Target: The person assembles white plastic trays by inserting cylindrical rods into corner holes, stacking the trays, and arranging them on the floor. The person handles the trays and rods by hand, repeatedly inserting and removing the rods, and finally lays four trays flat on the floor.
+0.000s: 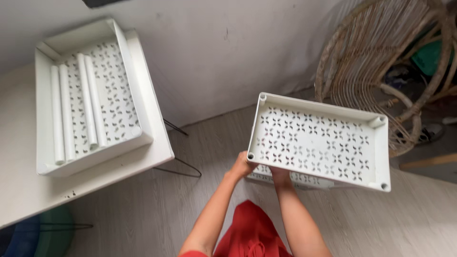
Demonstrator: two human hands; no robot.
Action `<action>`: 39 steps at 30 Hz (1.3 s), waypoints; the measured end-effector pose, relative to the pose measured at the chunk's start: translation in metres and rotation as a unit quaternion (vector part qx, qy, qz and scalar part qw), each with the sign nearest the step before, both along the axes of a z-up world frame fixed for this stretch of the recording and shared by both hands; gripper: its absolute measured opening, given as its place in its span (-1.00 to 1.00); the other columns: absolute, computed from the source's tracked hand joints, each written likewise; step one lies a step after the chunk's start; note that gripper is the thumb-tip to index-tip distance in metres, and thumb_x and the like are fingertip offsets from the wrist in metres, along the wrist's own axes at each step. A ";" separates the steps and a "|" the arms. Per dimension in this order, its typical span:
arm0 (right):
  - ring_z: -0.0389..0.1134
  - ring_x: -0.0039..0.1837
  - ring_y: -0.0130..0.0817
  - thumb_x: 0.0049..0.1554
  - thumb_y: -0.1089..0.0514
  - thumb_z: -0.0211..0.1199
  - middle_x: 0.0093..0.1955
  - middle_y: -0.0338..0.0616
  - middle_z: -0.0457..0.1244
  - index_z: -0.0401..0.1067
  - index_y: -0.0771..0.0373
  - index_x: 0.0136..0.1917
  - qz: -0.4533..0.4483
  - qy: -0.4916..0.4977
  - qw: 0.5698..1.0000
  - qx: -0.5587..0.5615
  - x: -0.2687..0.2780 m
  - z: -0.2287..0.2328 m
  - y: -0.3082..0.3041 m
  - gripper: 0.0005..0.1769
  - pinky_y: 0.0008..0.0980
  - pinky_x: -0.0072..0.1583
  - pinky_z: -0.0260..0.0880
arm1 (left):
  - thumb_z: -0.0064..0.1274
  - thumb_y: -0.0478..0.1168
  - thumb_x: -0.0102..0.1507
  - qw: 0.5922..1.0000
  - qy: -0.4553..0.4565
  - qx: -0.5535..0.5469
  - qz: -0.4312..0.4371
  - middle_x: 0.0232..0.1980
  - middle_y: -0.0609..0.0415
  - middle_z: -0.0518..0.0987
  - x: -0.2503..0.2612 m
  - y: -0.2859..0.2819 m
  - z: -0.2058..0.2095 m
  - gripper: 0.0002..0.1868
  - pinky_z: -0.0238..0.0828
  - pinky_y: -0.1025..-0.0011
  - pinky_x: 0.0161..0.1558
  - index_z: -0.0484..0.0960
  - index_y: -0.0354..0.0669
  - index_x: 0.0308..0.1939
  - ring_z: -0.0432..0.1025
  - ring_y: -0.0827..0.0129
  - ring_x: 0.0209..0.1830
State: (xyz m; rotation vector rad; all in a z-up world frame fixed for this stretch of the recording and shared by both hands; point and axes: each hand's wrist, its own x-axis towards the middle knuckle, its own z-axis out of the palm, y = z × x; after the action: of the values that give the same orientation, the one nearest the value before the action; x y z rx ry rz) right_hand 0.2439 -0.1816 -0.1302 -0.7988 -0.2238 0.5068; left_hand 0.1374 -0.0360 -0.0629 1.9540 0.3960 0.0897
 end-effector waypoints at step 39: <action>0.53 0.04 -0.31 -0.07 0.10 0.54 0.01 -0.07 0.49 0.61 0.25 0.05 0.102 -0.119 0.770 -0.618 0.031 0.133 -0.186 -0.58 -0.33 0.14 0.57 | 0.31 -0.32 -0.06 0.996 -0.013 0.016 0.092 0.51 -0.15 0.22 0.069 0.066 0.083 0.15 0.28 0.19 0.32 0.02 -0.05 0.54 0.24 0.03 0.41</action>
State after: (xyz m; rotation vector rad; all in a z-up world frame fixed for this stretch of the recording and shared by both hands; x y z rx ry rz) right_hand 0.2751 -0.3674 0.0028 -2.1710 -0.1942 0.7531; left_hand 0.2061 0.0297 0.0200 1.9424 0.5596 0.2407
